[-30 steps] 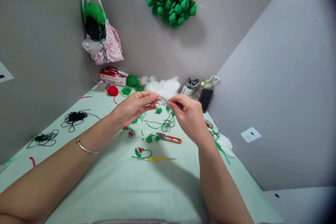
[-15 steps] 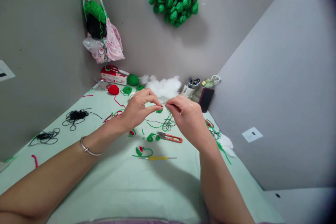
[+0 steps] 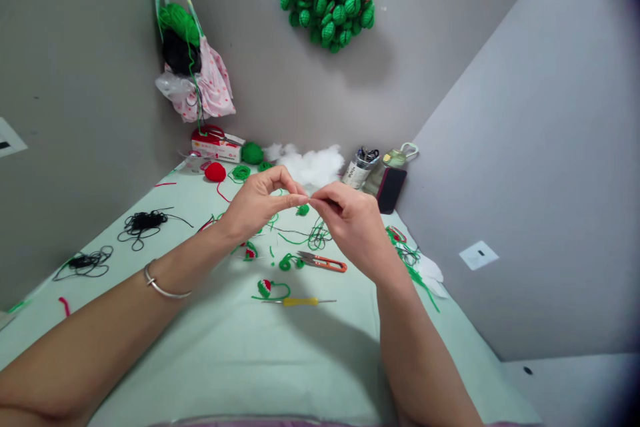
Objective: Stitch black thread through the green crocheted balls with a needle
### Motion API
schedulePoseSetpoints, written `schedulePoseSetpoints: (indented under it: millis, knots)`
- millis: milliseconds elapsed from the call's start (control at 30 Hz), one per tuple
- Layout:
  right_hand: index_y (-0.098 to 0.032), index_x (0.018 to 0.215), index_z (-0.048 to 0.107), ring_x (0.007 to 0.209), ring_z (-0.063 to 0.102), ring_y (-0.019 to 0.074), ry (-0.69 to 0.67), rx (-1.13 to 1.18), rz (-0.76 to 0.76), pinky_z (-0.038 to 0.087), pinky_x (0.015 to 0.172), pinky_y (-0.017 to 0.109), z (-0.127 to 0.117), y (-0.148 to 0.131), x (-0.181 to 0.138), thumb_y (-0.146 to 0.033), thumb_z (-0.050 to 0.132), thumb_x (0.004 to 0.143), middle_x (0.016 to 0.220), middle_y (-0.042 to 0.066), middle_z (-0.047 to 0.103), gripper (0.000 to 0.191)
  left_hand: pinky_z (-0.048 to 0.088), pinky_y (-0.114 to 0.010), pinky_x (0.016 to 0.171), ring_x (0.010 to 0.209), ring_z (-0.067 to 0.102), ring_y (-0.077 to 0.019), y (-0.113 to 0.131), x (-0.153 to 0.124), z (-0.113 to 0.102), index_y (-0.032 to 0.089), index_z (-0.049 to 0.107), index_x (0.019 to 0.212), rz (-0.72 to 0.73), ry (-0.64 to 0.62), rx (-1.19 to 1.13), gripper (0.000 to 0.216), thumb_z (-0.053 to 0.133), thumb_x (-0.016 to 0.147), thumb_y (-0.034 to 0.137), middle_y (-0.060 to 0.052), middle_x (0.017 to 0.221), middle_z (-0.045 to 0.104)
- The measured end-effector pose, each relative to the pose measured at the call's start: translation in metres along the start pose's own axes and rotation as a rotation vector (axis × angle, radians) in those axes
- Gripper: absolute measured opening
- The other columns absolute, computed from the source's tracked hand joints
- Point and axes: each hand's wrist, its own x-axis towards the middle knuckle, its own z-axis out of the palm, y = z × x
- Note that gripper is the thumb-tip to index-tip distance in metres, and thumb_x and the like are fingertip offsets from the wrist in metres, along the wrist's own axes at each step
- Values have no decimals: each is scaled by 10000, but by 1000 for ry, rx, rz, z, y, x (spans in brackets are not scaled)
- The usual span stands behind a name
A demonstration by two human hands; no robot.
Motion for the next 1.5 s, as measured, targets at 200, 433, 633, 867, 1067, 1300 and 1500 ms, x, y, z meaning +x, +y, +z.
schedulePoseSetpoints:
  millis: [200, 433, 633, 867, 1067, 1300, 1500]
  knots:
    - [-182, 755, 621, 629, 498, 103, 48, 21, 32, 374, 635, 260, -10, 2, 0, -143, 598, 926, 737, -13, 630, 177, 488, -301, 794, 826, 641, -156, 7, 7, -16, 206, 595, 843, 76, 131, 27, 229, 807, 762, 241, 7, 855, 689]
    - [-193, 784, 639, 634, 491, 120, 120, 75, 55, 388, 615, 266, -16, 3, 0, -191, 587, 934, 733, 1, 610, 158, 499, -331, 777, 768, 617, -183, 7, 4, -13, 210, 744, 814, 51, -89, 326, 186, 708, 851, 388, -30, 822, 716]
    - [-182, 787, 650, 663, 522, 116, 95, 3, 32, 397, 654, 263, -7, 8, 1, -156, 595, 931, 761, 2, 633, 156, 535, -321, 766, 751, 612, -173, 6, 4, -8, 203, 688, 718, -83, -125, 19, 349, 681, 866, 518, -32, 762, 669]
    - [-163, 861, 672, 695, 524, 130, -40, -146, -76, 391, 663, 266, 12, -5, -3, -171, 498, 998, 809, 33, 624, 222, 491, -373, 912, 908, 640, -203, -6, 2, 1, 239, 792, 917, 40, 47, 72, 178, 738, 864, 399, -49, 939, 744]
    - [-171, 866, 667, 724, 555, 138, -39, -163, -27, 393, 688, 273, -2, -1, -3, -166, 544, 978, 831, 33, 659, 167, 409, -420, 915, 864, 574, -216, -11, 1, 1, 264, 789, 867, 485, -2, 636, 104, 690, 899, 270, -37, 842, 694]
    - [-181, 831, 675, 646, 519, 113, -61, -61, 20, 385, 648, 259, -5, -6, -3, -135, 532, 953, 798, 16, 677, 194, 461, -373, 895, 889, 607, -197, 0, -3, 4, 219, 695, 705, 189, 60, 380, 146, 795, 778, 296, -17, 882, 651]
    - [-183, 845, 694, 626, 513, 111, -76, 30, 65, 383, 627, 259, -9, -9, -1, -161, 532, 952, 744, 2, 652, 196, 480, -372, 888, 907, 651, -198, 2, -2, 3, 201, 653, 738, -5, -56, 53, 179, 797, 788, 297, -34, 912, 723]
